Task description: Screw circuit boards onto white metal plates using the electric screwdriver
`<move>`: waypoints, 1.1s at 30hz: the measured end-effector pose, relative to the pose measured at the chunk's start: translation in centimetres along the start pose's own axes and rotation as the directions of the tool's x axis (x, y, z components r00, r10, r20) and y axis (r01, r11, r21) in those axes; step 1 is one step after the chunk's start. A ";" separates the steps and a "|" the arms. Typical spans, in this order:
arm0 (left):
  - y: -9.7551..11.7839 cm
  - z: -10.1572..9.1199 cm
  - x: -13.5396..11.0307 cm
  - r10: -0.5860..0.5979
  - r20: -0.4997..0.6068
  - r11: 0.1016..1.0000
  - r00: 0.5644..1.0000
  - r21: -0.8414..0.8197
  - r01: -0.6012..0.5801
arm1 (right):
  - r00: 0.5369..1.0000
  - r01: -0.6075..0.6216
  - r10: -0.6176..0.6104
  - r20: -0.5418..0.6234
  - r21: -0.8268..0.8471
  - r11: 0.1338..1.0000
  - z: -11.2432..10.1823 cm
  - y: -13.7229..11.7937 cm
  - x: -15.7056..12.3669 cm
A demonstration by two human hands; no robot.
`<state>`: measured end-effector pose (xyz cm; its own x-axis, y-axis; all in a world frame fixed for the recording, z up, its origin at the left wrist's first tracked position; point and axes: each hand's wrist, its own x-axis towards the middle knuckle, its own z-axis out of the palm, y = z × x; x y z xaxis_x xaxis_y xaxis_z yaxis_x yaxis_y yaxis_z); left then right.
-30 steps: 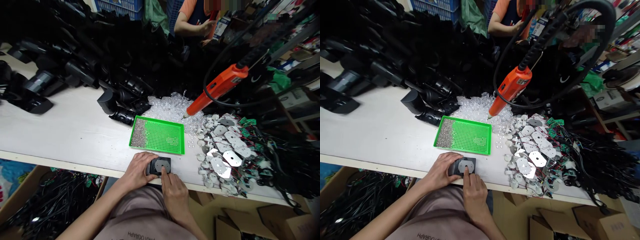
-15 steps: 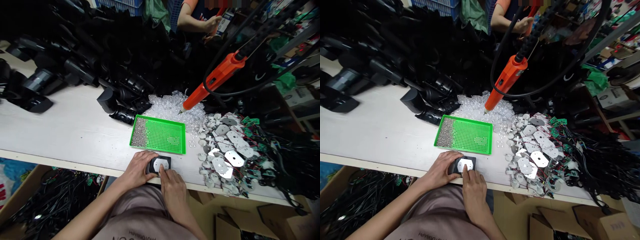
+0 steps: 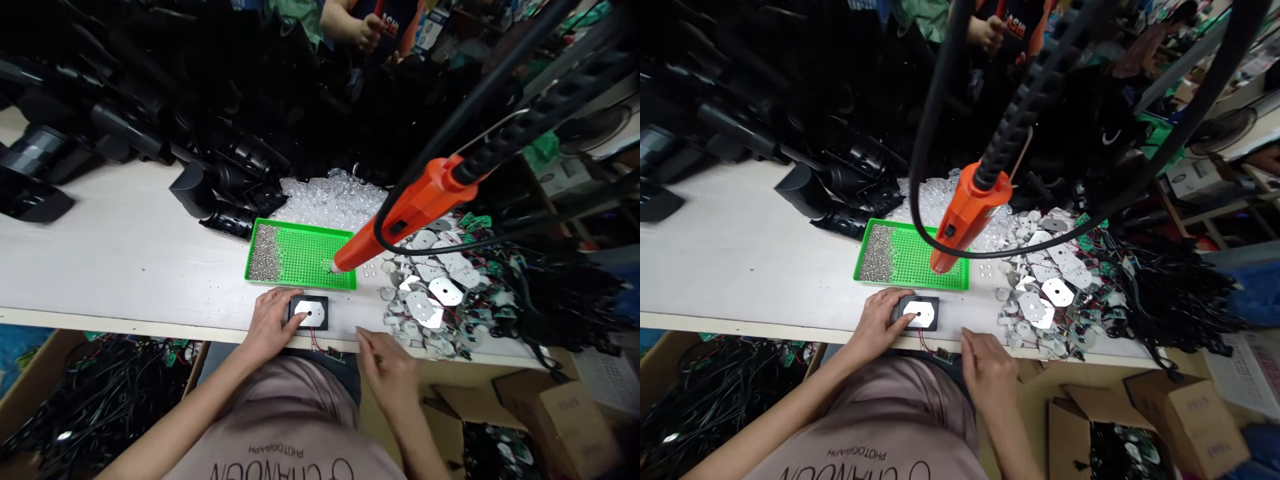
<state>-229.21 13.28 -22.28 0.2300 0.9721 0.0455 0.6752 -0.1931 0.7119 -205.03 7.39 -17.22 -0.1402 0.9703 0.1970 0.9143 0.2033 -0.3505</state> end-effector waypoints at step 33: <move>0.3 0.2 -0.2 0.009 0.001 0.999 1.000 0.037 -0.009 | 0.948 0.223 -0.317 -0.021 -0.668 0.710 -2.8 10.4 5.7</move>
<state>-228.90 13.05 -22.27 0.2370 0.9702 0.0509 0.6982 -0.2065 0.6854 -195.31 14.66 -17.21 -0.4149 0.8528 0.3172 0.8720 0.2731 0.4061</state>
